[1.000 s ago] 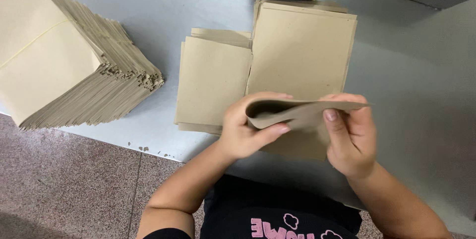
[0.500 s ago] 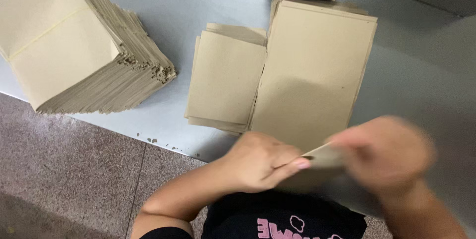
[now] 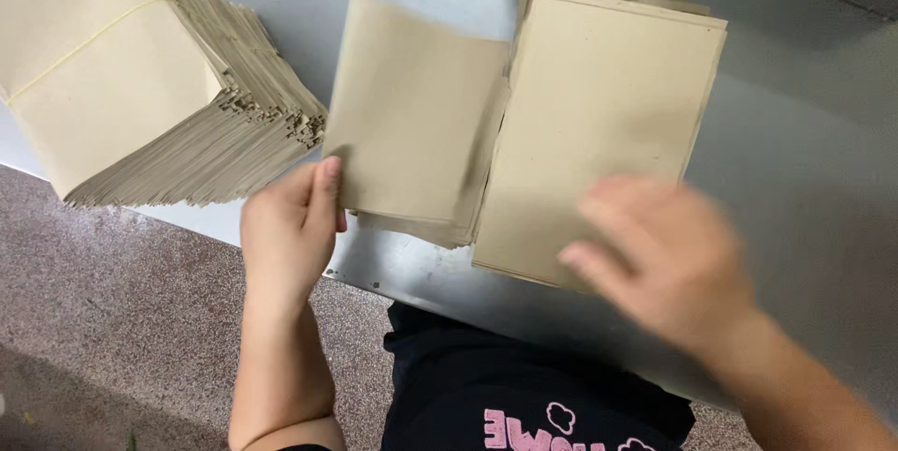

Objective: The person takes kraft paper sheets from a stack on the table, folds each sheet in half by hand, presses the crease flat, and places the folded sheet onto a growing pile of folded sheets, repeating the cycle.

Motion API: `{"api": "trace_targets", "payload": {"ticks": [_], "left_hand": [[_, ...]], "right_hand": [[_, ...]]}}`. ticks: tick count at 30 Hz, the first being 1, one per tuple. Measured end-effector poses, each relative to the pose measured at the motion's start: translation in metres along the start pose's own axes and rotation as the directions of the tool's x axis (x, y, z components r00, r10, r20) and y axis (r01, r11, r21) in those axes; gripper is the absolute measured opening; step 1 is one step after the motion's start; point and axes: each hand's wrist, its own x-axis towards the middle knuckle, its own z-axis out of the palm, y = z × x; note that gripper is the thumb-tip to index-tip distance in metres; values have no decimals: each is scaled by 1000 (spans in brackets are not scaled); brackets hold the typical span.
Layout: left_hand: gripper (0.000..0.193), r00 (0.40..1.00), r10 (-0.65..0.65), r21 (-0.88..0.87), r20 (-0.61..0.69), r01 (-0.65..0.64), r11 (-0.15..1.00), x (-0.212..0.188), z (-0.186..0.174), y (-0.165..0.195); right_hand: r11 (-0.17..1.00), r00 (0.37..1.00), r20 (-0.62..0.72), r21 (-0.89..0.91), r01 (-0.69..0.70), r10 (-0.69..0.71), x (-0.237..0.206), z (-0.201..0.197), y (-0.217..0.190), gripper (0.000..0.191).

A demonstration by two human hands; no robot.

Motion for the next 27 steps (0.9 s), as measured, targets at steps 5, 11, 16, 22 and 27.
{"api": "trace_targets", "payload": {"ticks": [5,11,16,22,27], "left_hand": [[33,971,215,604,-105,-110,789,-3,19,-6],[29,515,855,89,60,-856,509,-13,43,7],[40,413,860,-7,301,-900,435,-21,66,18],[42,431,841,-19,328,-887,462,-21,71,17],[43,444,842,14,307,-887,462,-24,75,16]], "right_hand": [[992,984,127,10,125,-125,-5,26,-19,44],[989,980,142,-20,146,-141,-13,32,-15,43],[990,979,155,-13,139,-135,-10,33,-17,43],[990,973,182,9,140,-139,-10,30,-13,45],[989,974,176,27,143,-145,-7,28,-13,44]]}}
